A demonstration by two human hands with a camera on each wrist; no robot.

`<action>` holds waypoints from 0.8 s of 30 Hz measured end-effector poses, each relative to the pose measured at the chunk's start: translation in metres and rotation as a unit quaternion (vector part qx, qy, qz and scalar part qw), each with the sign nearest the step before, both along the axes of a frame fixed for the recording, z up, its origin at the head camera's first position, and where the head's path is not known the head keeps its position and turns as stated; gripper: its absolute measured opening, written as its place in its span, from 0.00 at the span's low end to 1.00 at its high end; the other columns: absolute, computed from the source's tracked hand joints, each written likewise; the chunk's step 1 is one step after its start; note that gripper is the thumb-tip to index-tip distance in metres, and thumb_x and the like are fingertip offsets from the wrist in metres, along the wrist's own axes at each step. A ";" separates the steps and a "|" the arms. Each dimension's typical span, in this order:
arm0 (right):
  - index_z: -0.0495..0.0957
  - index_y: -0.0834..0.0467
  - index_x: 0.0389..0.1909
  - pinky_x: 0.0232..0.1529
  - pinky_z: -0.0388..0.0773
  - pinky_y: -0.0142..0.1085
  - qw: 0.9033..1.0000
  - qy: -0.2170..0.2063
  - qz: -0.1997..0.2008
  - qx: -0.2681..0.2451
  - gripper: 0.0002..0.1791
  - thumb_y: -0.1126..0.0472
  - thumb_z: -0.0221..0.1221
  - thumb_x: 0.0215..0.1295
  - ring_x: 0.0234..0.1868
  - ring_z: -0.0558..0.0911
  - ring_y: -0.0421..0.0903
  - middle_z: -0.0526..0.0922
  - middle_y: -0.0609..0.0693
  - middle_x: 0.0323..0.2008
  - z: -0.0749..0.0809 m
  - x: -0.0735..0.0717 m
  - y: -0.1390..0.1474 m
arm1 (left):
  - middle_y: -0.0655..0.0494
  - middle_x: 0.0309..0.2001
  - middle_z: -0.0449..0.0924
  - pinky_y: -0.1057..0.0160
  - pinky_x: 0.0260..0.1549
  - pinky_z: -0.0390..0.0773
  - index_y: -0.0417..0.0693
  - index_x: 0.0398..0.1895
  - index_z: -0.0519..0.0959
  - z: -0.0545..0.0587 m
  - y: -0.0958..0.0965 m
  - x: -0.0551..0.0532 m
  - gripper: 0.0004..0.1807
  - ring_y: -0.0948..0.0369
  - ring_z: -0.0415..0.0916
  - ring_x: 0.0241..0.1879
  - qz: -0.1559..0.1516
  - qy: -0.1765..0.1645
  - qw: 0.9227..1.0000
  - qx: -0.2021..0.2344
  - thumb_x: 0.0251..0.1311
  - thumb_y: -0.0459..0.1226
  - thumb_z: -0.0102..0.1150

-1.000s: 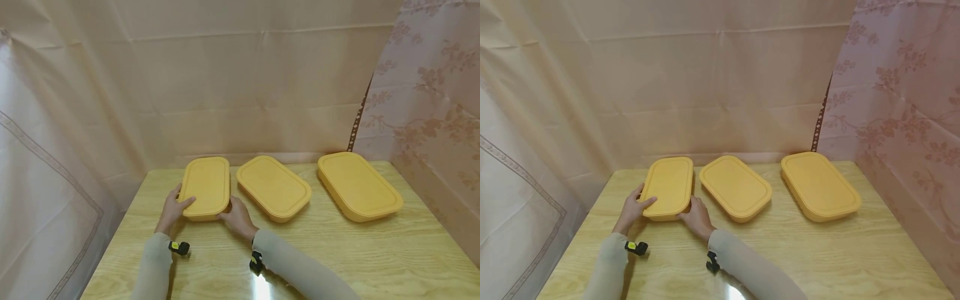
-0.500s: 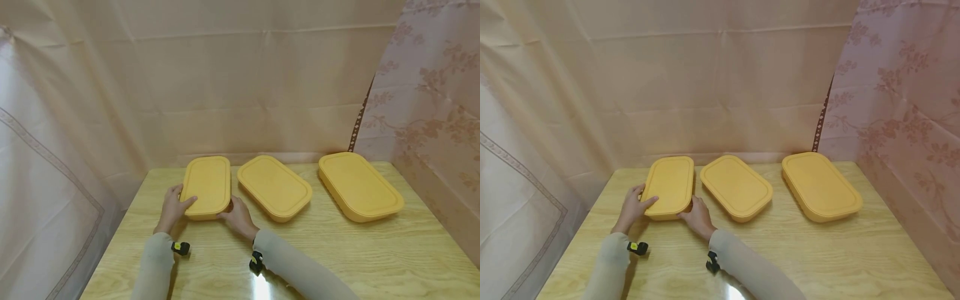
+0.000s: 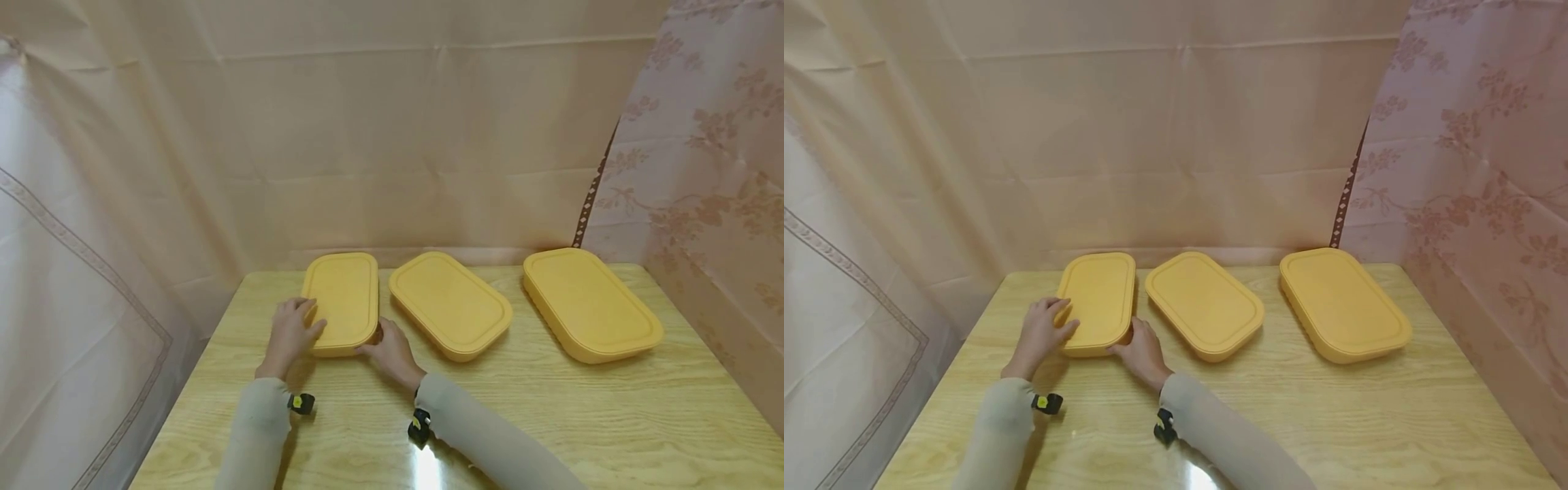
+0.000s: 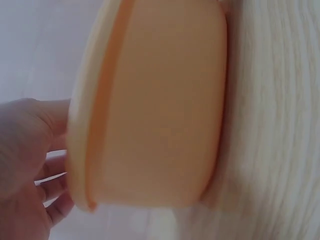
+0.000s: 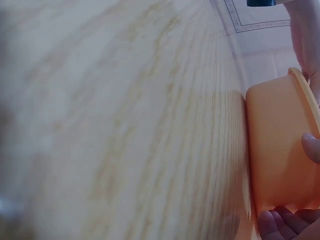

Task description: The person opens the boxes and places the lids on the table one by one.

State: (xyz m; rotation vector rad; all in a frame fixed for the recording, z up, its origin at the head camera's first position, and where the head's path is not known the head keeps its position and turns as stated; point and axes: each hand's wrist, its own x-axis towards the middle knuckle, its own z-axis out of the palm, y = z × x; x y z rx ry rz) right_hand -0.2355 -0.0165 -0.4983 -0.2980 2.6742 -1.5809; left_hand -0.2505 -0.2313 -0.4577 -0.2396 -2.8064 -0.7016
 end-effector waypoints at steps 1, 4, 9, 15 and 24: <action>0.75 0.58 0.55 0.39 0.72 0.35 1.000 0.000 0.000 0.000 0.30 0.54 0.73 0.52 0.41 0.74 0.44 0.76 0.53 0.43 0.000 0.000 0.000 | 0.36 0.59 0.71 0.41 0.61 0.64 0.34 0.61 0.73 0.001 0.002 0.001 0.29 0.40 0.64 0.60 -0.005 0.002 1.000 -0.007 0.60 0.42 0.65; 0.74 0.58 0.57 0.39 0.73 0.36 1.000 -0.005 -0.002 0.000 0.31 0.54 0.72 0.53 0.41 0.74 0.44 0.76 0.53 0.44 0.002 0.001 0.000 | 0.38 0.58 0.73 0.42 0.59 0.67 0.36 0.60 0.75 0.003 0.008 0.005 0.28 0.40 0.66 0.58 -0.017 0.008 1.000 -0.017 0.58 0.41 0.66; 0.73 0.59 0.59 0.42 0.74 0.38 1.000 -0.005 -0.006 0.006 0.33 0.54 0.72 0.53 0.42 0.75 0.45 0.77 0.53 0.45 0.003 0.001 -0.001 | 0.38 0.57 0.74 0.42 0.58 0.70 0.37 0.59 0.75 0.007 0.015 0.009 0.27 0.41 0.67 0.58 -0.036 0.007 0.999 0.001 0.58 0.41 0.66; 0.72 0.59 0.60 0.40 0.74 0.37 1.000 -0.009 -0.006 0.006 0.33 0.55 0.72 0.53 0.41 0.75 0.45 0.76 0.53 0.44 0.004 0.002 -0.001 | 0.40 0.58 0.75 0.41 0.59 0.70 0.40 0.67 0.68 0.010 0.021 0.013 0.34 0.43 0.68 0.60 -0.065 -0.042 0.996 0.047 0.59 0.42 0.66; 0.72 0.61 0.60 0.41 0.74 0.38 1.000 0.002 -0.012 0.012 0.34 0.55 0.72 0.54 0.43 0.76 0.46 0.77 0.54 0.45 0.002 0.002 -0.001 | 0.42 0.59 0.75 0.42 0.59 0.71 0.43 0.64 0.72 0.013 0.031 0.019 0.32 0.45 0.69 0.60 -0.110 -0.061 0.992 0.032 0.57 0.45 0.67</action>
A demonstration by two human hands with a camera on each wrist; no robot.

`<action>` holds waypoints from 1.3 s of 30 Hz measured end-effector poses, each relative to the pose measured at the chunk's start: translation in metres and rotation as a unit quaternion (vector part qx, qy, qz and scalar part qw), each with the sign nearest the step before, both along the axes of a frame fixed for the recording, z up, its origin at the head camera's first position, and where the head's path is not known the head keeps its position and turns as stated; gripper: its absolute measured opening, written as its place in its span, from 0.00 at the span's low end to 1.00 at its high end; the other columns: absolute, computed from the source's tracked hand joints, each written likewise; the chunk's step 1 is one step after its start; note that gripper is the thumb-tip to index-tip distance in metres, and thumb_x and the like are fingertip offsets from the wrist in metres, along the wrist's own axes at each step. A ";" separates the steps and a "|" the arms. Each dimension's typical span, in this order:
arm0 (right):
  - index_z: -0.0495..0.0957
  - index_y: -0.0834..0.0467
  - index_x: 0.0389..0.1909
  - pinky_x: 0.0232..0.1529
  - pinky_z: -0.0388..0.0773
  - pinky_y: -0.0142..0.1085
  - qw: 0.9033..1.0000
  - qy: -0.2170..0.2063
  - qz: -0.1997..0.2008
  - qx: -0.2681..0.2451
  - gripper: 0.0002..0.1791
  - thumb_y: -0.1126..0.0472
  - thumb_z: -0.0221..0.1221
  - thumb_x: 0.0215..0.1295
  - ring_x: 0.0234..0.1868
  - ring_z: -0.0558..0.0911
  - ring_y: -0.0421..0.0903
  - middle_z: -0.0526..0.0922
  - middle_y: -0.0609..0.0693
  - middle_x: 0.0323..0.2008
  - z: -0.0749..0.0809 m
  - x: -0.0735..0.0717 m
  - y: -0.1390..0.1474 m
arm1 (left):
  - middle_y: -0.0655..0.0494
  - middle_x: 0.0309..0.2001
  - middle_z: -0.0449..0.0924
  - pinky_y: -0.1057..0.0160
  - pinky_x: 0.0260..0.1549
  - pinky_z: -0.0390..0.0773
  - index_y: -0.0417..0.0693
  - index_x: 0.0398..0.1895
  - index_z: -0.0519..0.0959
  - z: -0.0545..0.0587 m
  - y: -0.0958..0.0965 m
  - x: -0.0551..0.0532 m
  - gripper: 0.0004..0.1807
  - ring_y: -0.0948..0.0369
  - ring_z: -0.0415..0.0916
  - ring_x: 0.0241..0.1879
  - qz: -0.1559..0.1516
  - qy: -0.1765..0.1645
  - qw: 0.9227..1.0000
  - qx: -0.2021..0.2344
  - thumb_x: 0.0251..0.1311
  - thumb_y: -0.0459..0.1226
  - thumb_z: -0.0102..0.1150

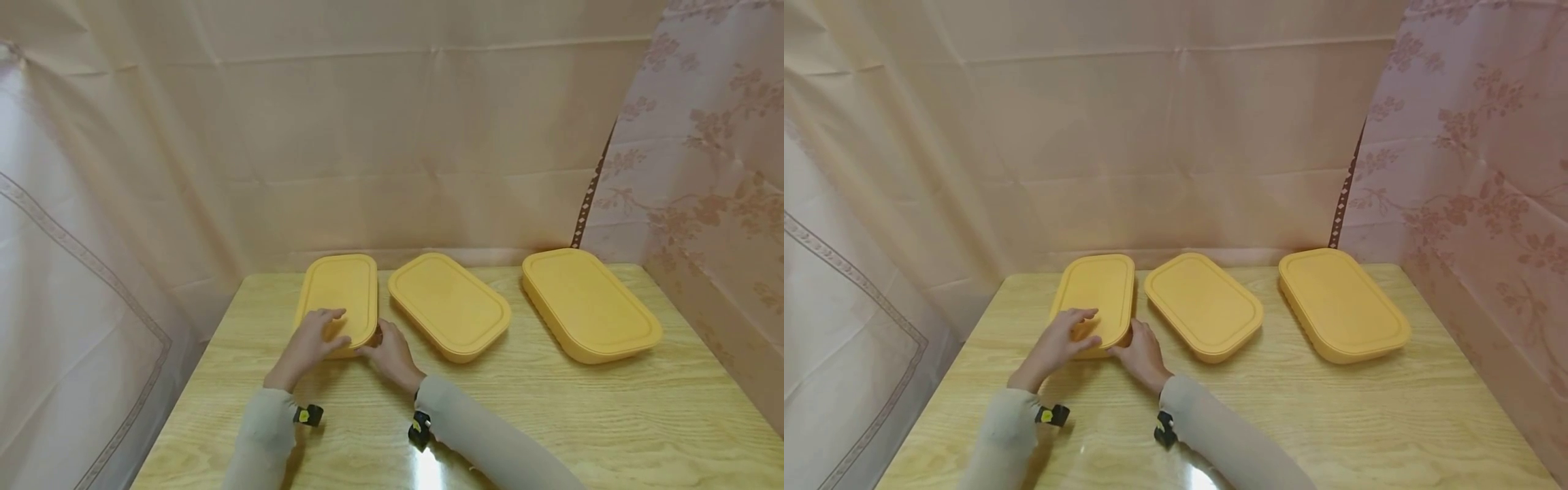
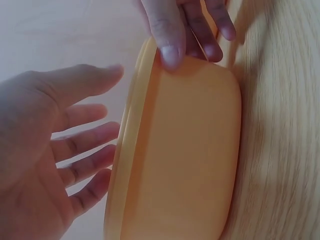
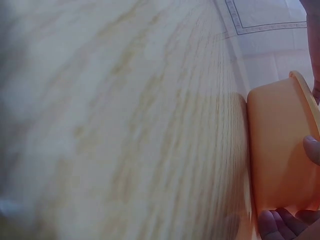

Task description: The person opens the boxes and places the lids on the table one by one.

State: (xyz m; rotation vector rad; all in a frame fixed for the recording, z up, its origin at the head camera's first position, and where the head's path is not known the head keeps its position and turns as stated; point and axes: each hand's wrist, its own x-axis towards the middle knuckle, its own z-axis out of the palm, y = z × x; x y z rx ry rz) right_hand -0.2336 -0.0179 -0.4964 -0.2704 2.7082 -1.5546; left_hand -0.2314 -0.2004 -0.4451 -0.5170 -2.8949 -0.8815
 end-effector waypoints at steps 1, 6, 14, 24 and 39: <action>0.72 0.61 0.60 0.41 0.74 0.38 1.000 0.002 0.000 0.000 0.34 0.55 0.72 0.54 0.43 0.75 0.46 0.77 0.54 0.44 0.000 0.000 0.000 | 0.42 0.59 0.75 0.43 0.60 0.71 0.43 0.64 0.72 0.000 0.001 0.001 0.32 0.45 0.69 0.60 -0.002 -0.003 1.000 -0.002 0.57 0.45 0.67; 0.71 0.62 0.61 0.43 0.74 0.39 1.000 0.005 -0.001 -0.007 0.34 0.55 0.71 0.54 0.43 0.75 0.46 0.77 0.55 0.45 -0.001 0.000 0.000 | 0.44 0.59 0.75 0.43 0.60 0.71 0.45 0.61 0.75 0.000 0.005 0.004 0.30 0.46 0.68 0.60 -0.009 -0.014 1.000 -0.014 0.56 0.46 0.68; 0.71 0.62 0.61 0.46 0.76 0.42 1.000 0.005 0.004 -0.023 0.33 0.56 0.70 0.57 0.47 0.77 0.49 0.78 0.56 0.48 -0.002 0.001 0.001 | 0.47 0.58 0.77 0.45 0.60 0.71 0.45 0.59 0.77 -0.002 0.007 0.006 0.31 0.48 0.69 0.60 -0.019 -0.016 0.999 -0.033 0.53 0.49 0.69; 0.73 0.61 0.58 0.42 0.75 0.39 1.000 0.007 0.006 -0.019 0.30 0.55 0.70 0.57 0.44 0.76 0.47 0.78 0.55 0.45 -0.004 0.000 0.001 | 0.50 0.55 0.79 0.48 0.58 0.73 0.46 0.52 0.80 -0.004 0.010 0.008 0.24 0.50 0.71 0.56 -0.025 0.013 0.998 -0.051 0.52 0.45 0.71; 0.74 0.62 0.56 0.38 0.73 0.33 1.000 0.007 0.006 -0.026 0.29 0.54 0.70 0.57 0.41 0.76 0.47 0.77 0.54 0.41 -0.005 -0.001 0.000 | 0.51 0.51 0.81 0.50 0.55 0.75 0.45 0.42 0.83 -0.013 0.008 0.008 0.17 0.51 0.73 0.53 -0.033 0.068 0.996 -0.045 0.49 0.38 0.73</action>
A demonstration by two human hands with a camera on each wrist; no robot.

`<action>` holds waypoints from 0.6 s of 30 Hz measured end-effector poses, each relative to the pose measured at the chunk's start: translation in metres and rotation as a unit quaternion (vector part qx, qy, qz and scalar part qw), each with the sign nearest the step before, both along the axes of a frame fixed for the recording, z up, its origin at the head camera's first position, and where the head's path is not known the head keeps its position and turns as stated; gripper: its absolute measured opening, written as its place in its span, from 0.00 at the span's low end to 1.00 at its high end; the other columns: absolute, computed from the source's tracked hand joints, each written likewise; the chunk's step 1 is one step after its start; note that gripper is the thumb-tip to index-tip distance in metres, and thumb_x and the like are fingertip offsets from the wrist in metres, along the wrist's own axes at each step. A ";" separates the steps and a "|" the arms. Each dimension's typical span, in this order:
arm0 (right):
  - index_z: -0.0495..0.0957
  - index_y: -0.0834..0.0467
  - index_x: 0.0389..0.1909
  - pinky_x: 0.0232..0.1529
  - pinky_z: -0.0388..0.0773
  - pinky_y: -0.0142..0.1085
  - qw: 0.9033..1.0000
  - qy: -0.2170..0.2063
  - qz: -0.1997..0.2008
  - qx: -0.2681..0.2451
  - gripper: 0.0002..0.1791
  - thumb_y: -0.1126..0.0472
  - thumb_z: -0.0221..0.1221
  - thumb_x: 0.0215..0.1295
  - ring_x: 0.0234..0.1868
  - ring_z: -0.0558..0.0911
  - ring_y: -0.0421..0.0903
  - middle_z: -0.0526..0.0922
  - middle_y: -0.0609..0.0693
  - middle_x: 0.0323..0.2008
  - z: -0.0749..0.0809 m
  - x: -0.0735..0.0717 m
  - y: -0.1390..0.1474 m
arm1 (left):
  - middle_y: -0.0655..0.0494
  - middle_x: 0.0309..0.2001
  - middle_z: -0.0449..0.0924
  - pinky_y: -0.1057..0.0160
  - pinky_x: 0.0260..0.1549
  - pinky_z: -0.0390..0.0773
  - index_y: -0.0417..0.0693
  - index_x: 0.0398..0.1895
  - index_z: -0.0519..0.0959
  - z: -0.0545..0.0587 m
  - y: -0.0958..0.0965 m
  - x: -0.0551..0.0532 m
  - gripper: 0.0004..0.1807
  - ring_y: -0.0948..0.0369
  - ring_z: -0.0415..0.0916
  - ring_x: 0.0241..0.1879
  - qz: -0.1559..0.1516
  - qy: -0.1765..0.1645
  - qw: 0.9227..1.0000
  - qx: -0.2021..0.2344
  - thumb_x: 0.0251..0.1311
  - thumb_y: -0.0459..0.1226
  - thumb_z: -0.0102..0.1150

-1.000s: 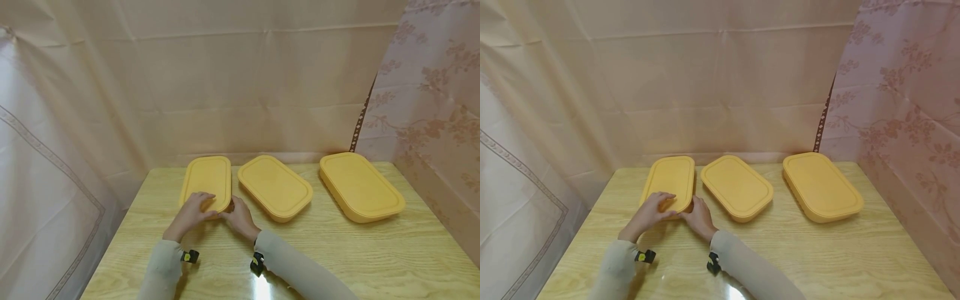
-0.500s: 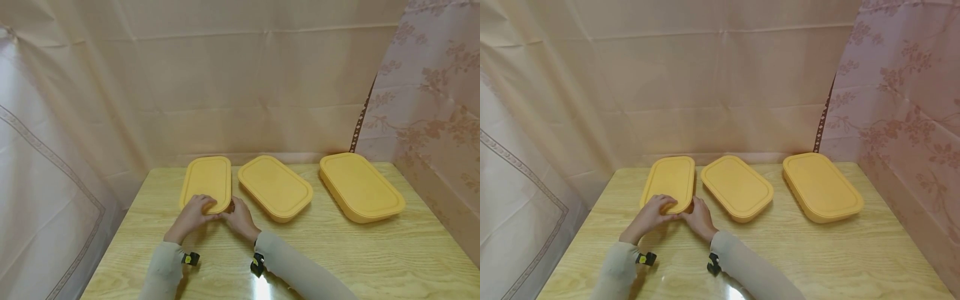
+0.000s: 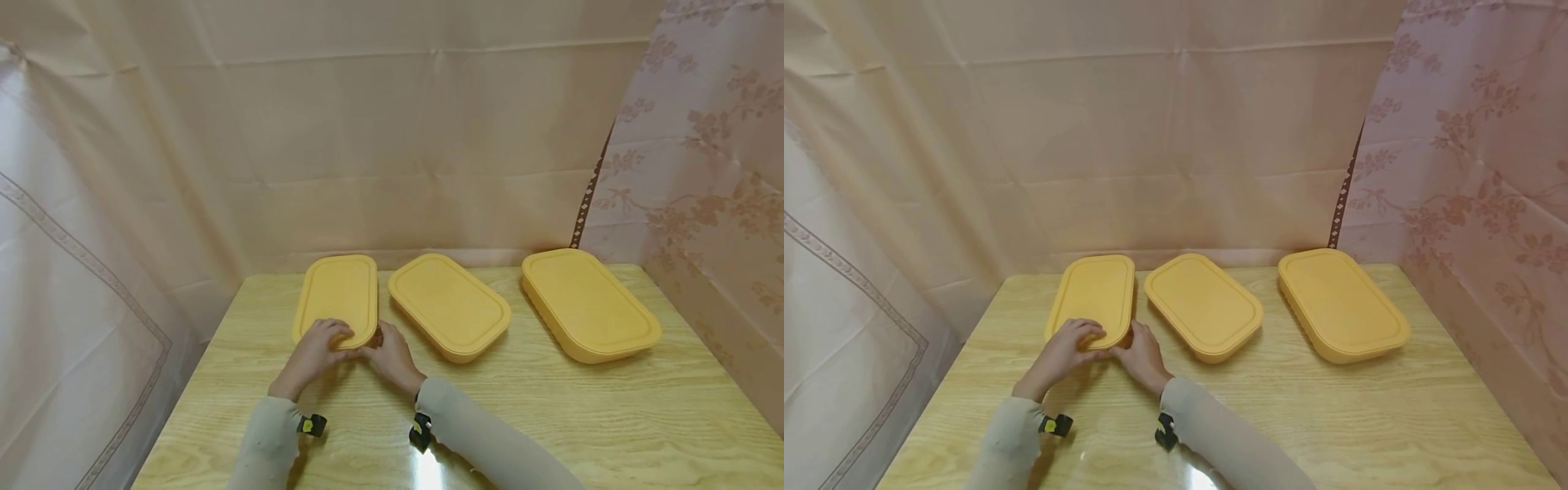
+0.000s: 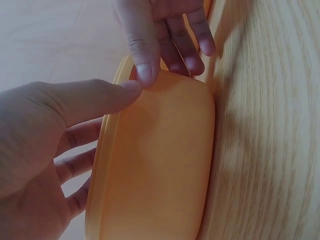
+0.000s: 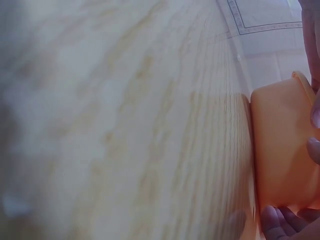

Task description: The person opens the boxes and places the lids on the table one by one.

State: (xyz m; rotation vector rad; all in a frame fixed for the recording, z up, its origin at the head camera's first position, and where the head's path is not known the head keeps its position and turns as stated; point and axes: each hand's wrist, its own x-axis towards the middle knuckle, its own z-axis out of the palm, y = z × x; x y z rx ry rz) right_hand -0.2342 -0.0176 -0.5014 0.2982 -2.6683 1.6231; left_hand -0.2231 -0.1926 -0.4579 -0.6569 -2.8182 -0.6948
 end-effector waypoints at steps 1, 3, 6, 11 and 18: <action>0.74 0.62 0.56 0.38 0.73 0.33 1.000 -0.001 -0.001 0.000 0.29 0.54 0.70 0.57 0.41 0.76 0.47 0.77 0.54 0.41 0.000 0.000 0.000 | 0.51 0.51 0.81 0.50 0.55 0.75 0.45 0.41 0.83 0.000 0.000 0.000 0.15 0.51 0.73 0.53 0.000 0.000 1.000 0.001 0.48 0.38 0.73; 0.74 0.62 0.57 0.38 0.73 0.33 1.000 -0.003 -0.002 0.001 0.29 0.54 0.70 0.57 0.41 0.76 0.47 0.77 0.54 0.41 0.000 0.000 0.000 | 0.50 0.51 0.81 0.50 0.56 0.74 0.45 0.38 0.83 0.000 0.000 0.000 0.13 0.50 0.73 0.53 0.000 -0.003 1.000 0.005 0.49 0.37 0.73; 0.75 0.62 0.56 0.39 0.74 0.33 1.000 -0.002 -0.005 0.000 0.29 0.55 0.70 0.57 0.42 0.76 0.47 0.77 0.54 0.42 0.000 0.000 0.000 | 0.50 0.51 0.81 0.50 0.55 0.75 0.45 0.37 0.83 0.001 0.001 0.000 0.12 0.51 0.73 0.53 -0.001 -0.003 1.000 0.003 0.49 0.37 0.73; 0.76 0.61 0.54 0.40 0.74 0.35 1.000 0.010 0.000 -0.004 0.26 0.55 0.70 0.56 0.43 0.76 0.47 0.78 0.54 0.42 0.001 0.002 0.001 | 0.54 0.45 0.82 0.54 0.50 0.77 0.46 0.36 0.83 0.004 0.003 0.001 0.12 0.55 0.74 0.48 -0.003 0.001 1.000 -0.014 0.48 0.37 0.73; 0.77 0.61 0.49 0.36 0.68 0.31 1.000 0.021 -0.003 0.006 0.22 0.57 0.69 0.56 0.37 0.71 0.43 0.76 0.53 0.37 0.001 0.002 0.002 | 0.58 0.39 0.81 0.58 0.43 0.77 0.47 0.38 0.84 0.007 0.004 0.001 0.12 0.60 0.74 0.40 -0.002 -0.001 0.999 -0.039 0.50 0.37 0.73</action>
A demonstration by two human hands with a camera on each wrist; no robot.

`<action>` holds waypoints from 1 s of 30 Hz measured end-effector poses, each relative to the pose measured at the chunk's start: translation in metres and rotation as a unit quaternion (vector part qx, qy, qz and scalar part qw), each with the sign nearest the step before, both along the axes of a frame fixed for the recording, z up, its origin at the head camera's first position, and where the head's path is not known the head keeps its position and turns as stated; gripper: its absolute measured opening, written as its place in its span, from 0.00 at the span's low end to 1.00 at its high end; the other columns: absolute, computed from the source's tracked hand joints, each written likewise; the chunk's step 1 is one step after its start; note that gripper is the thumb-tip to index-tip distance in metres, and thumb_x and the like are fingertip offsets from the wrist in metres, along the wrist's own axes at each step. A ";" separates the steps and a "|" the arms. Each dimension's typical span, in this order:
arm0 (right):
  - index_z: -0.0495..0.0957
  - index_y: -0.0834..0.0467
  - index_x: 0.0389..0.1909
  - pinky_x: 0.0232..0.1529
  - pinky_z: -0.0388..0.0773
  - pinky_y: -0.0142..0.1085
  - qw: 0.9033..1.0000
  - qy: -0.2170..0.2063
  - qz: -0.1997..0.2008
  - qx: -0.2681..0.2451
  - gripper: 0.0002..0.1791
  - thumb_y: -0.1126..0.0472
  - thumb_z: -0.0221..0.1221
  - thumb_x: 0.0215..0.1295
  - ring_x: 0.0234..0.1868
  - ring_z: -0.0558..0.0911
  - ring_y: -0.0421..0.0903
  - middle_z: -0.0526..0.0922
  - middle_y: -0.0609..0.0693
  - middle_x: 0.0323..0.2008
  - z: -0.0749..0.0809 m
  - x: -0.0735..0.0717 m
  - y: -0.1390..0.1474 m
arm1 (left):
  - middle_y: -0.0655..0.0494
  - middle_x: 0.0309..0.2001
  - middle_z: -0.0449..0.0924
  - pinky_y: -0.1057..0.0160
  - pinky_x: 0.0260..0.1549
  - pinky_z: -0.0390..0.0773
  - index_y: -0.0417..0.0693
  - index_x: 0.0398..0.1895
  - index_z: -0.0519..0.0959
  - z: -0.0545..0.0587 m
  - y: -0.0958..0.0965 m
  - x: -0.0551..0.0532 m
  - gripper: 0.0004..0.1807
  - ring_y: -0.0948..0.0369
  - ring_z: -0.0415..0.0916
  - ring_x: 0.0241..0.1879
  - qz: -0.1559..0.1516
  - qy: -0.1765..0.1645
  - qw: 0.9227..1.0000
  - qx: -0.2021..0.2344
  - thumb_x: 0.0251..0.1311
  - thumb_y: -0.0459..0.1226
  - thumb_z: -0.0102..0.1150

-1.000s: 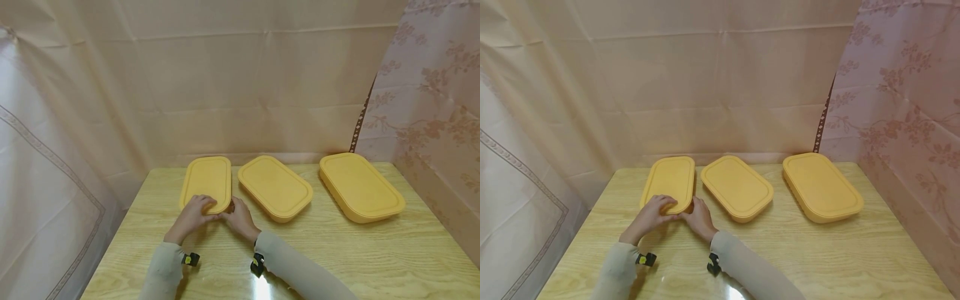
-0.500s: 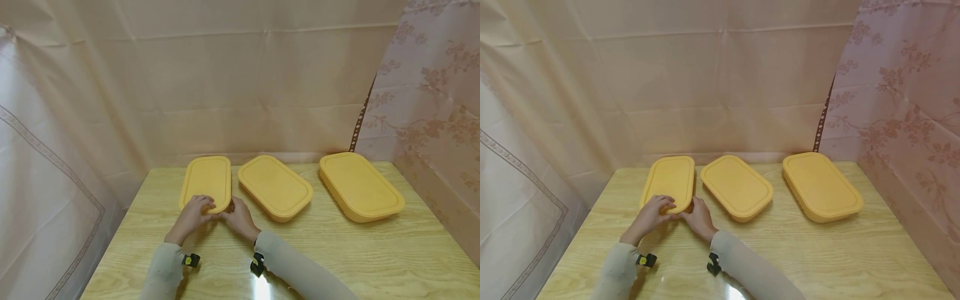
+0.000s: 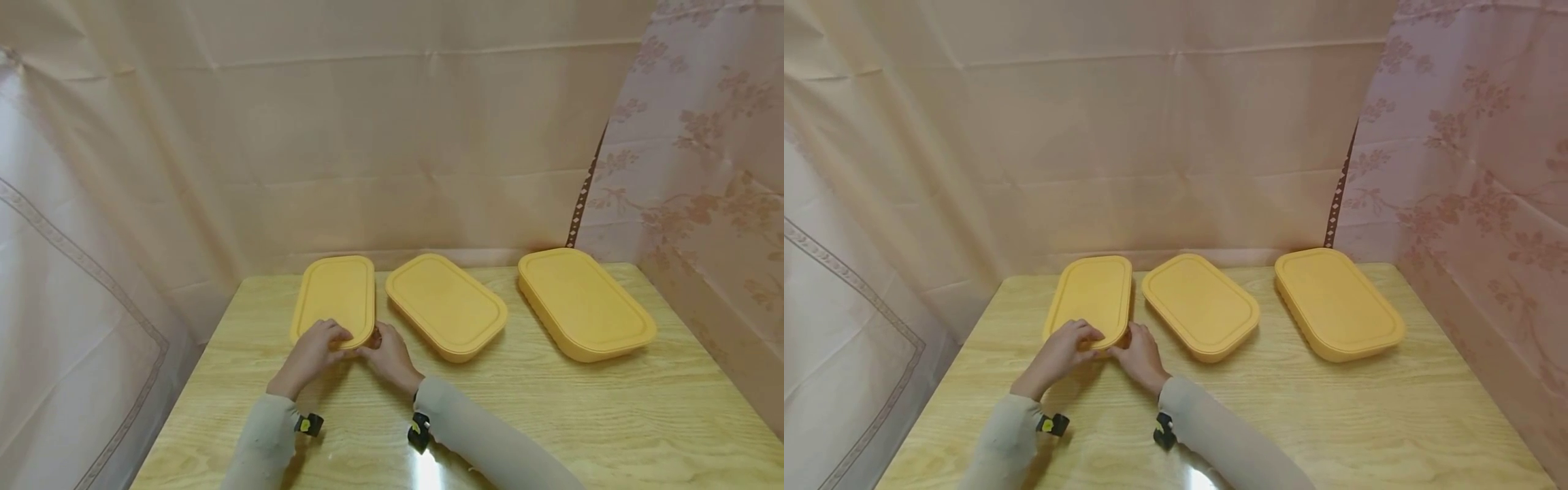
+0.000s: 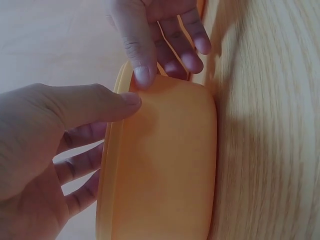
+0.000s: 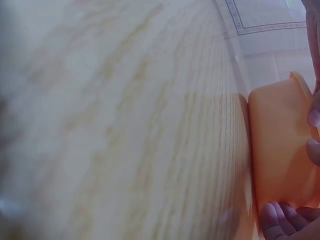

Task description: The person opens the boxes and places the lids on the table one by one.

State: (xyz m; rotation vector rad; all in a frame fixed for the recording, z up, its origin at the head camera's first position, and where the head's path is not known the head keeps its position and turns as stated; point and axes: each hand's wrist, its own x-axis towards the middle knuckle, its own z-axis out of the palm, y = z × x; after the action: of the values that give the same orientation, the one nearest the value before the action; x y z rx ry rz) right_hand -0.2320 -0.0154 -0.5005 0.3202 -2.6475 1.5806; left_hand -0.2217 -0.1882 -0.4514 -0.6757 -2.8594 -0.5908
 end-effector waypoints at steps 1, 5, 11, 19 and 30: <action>0.77 0.62 0.49 0.35 0.67 0.31 1.000 -0.002 -0.002 0.004 0.22 0.57 0.69 0.56 0.36 0.70 0.43 0.76 0.52 0.36 0.000 0.000 0.000 | 0.58 0.39 0.81 0.58 0.43 0.77 0.47 0.38 0.84 0.000 0.000 0.000 0.12 0.60 0.74 0.40 -0.001 0.002 1.000 -0.005 0.50 0.37 0.73; 0.76 0.63 0.48 0.34 0.68 0.31 1.000 -0.006 -0.006 0.005 0.21 0.57 0.69 0.57 0.35 0.71 0.42 0.75 0.53 0.35 0.001 0.000 0.000 | 0.57 0.38 0.82 0.57 0.42 0.78 0.46 0.38 0.85 0.002 0.001 0.000 0.11 0.59 0.76 0.39 -0.006 0.017 1.000 -0.025 0.49 0.35 0.73; 0.76 0.65 0.51 0.34 0.70 0.30 1.000 -0.007 -0.008 -0.001 0.24 0.58 0.69 0.57 0.35 0.73 0.42 0.78 0.56 0.37 0.001 0.001 0.000 | 0.57 0.37 0.82 0.58 0.42 0.79 0.46 0.38 0.85 0.006 0.003 0.003 0.11 0.58 0.77 0.39 -0.006 0.028 0.999 -0.044 0.48 0.34 0.73; 0.76 0.64 0.50 0.31 0.69 0.29 1.000 0.001 0.000 -0.010 0.22 0.59 0.69 0.57 0.32 0.72 0.41 0.78 0.55 0.34 -0.001 0.001 0.003 | 0.57 0.37 0.82 0.59 0.41 0.79 0.46 0.38 0.85 0.010 0.003 0.003 0.11 0.59 0.77 0.38 -0.017 0.036 0.998 -0.054 0.49 0.34 0.73; 0.73 0.66 0.58 0.31 0.74 0.29 1.000 -0.004 -0.004 -0.027 0.29 0.60 0.69 0.57 0.30 0.76 0.39 0.80 0.53 0.32 0.002 0.001 0.003 | 0.55 0.40 0.81 0.57 0.43 0.80 0.44 0.41 0.84 0.017 0.000 0.004 0.12 0.57 0.78 0.42 -0.025 0.054 0.998 -0.031 0.52 0.34 0.71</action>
State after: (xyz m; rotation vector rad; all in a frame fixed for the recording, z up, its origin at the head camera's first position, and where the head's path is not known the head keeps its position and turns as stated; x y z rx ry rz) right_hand -0.2309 -0.0128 -0.4987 0.3017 -2.6046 1.6508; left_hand -0.2177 -0.1877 -0.4344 -0.7653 -2.7776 -0.4578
